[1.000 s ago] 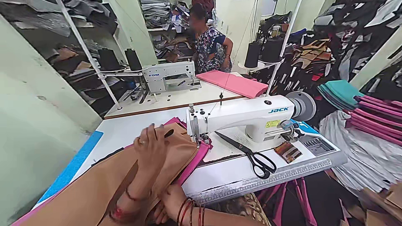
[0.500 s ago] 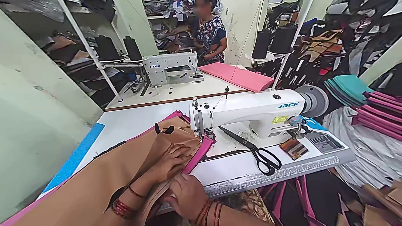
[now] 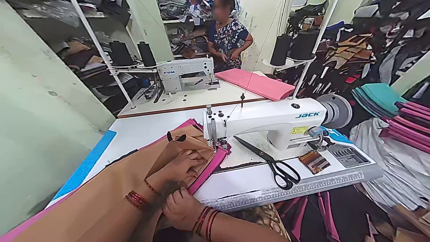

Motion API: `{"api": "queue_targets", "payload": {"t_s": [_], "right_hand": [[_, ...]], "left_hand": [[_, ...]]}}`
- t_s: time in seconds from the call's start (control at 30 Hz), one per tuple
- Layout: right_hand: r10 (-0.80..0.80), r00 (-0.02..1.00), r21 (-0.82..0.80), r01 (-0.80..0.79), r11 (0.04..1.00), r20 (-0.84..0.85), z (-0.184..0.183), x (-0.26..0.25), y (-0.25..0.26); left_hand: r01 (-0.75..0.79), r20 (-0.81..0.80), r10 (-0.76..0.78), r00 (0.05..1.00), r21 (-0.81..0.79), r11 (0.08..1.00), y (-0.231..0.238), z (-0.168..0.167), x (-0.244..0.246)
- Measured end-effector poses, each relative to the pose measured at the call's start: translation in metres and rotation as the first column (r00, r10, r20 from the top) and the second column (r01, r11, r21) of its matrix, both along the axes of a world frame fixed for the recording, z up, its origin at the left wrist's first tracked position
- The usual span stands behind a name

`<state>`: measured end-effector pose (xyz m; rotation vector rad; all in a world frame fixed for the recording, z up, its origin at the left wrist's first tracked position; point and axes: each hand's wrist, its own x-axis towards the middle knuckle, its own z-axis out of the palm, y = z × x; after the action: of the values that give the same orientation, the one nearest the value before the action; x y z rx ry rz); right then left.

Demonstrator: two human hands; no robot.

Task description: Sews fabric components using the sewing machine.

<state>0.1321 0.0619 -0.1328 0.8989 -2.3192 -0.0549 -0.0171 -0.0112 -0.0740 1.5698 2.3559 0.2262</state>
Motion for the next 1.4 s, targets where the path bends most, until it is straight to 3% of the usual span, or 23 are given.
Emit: {"api": "queue_targets", "payload": {"t_s": [0.17,0.3,0.47,0.57,0.63,0.7,0.87,1.1,1.2,1.4], "right_hand": [[0.031,0.996,-0.108,-0.040,0.993,-0.085,-0.010,0.022,0.017],[0.028,0.998,-0.131,-0.036,0.991,-0.062,-0.012,0.041,0.033],[0.036,0.996,-0.156,-0.048,0.987,-0.082,-0.009,0.045,0.038],[0.034,0.994,-0.183,-0.053,0.982,-0.105,-0.009,0.048,0.048],[0.042,0.993,-0.204,-0.064,0.977,-0.111,-0.012,0.048,0.055],[0.051,0.993,-0.221,-0.074,0.973,-0.109,-0.014,0.051,0.062],[0.058,0.993,-0.245,-0.081,0.966,-0.099,-0.019,0.059,0.085],[0.082,0.989,-0.222,-0.109,0.969,-0.125,-0.020,0.054,0.119],[0.066,0.989,-0.228,-0.096,0.969,-0.133,-0.021,0.051,0.135],[0.024,0.994,-0.257,-0.051,0.965,-0.106,-0.020,0.040,0.135]], "left_hand": [[-0.085,-0.264,0.096,0.960,0.051,0.995,0.017,-0.011,0.041],[-0.134,-0.324,0.166,0.931,0.120,0.984,0.029,-0.022,0.059],[-0.234,-0.202,0.232,0.952,0.016,0.972,0.038,-0.008,0.063],[-0.286,-0.103,0.273,0.957,-0.153,0.946,0.053,0.019,0.070],[-0.288,-0.159,0.288,0.944,0.028,0.957,0.052,-0.002,0.067],[-0.290,-0.156,0.305,0.940,0.108,0.951,0.051,-0.013,0.066],[-0.405,-0.023,0.404,0.914,-0.031,0.914,0.068,-0.001,0.072],[-0.551,-0.032,0.550,0.835,-0.036,0.834,0.090,0.011,0.074],[-0.551,-0.002,0.555,0.832,-0.111,0.827,0.097,0.032,0.086],[-0.503,-0.116,0.490,0.864,-0.231,0.833,0.101,0.023,0.085]]}}
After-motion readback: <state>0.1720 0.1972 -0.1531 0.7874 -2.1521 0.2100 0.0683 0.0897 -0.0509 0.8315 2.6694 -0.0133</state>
